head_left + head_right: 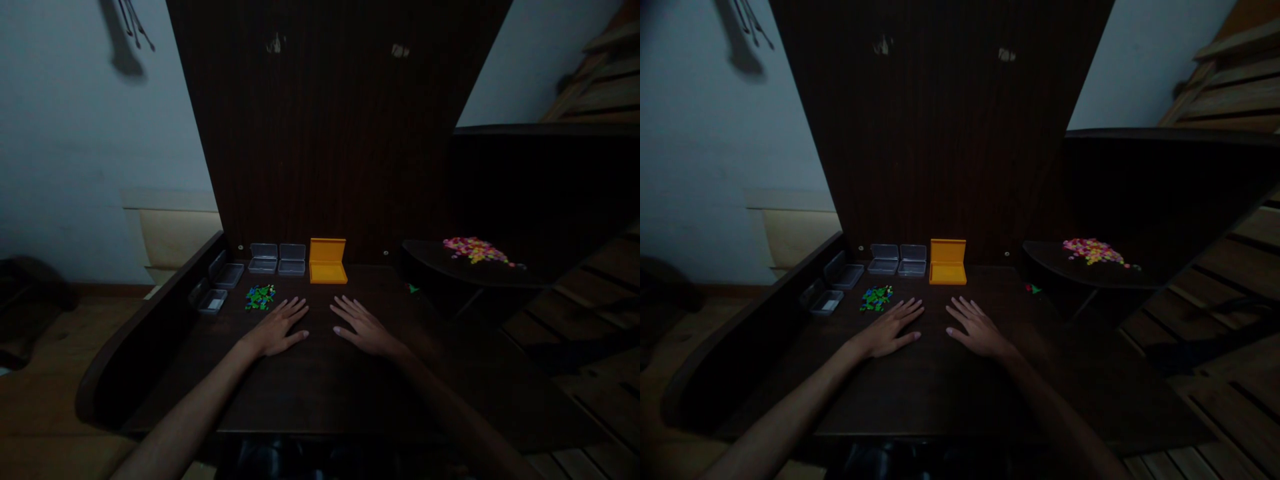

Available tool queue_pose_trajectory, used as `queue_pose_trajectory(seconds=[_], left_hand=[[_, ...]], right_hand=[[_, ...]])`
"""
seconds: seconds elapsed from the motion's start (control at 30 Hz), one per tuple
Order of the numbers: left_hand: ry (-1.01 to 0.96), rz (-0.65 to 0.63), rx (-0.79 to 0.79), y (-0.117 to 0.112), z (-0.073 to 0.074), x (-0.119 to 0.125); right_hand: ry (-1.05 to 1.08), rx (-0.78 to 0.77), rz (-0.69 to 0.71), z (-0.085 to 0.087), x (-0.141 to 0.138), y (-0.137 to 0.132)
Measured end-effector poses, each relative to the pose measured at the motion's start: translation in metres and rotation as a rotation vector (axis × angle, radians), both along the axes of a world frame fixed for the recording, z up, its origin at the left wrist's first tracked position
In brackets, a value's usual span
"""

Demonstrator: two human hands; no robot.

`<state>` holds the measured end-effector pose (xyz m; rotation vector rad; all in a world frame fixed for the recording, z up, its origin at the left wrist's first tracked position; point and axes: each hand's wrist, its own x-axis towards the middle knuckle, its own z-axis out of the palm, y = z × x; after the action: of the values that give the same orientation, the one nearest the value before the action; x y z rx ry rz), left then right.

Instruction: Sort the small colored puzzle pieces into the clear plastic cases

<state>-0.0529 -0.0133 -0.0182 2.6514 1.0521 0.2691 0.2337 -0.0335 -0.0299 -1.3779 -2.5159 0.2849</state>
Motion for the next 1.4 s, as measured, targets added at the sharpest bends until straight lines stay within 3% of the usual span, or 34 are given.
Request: queue_pose_trajectory(seconds=[0.8, 1.4], left_hand=[[-0.028, -0.019, 0.023, 0.0031, -0.0052, -0.0023], [-0.016, -0.001, -0.013, 0.0007, 0.0001, -0.0014]], right_hand=[[0.011, -0.01, -0.003, -0.001, -0.0001, 0.0007], [0.012, -0.014, 0.006, -0.0003, 0.0009, 0.0005]])
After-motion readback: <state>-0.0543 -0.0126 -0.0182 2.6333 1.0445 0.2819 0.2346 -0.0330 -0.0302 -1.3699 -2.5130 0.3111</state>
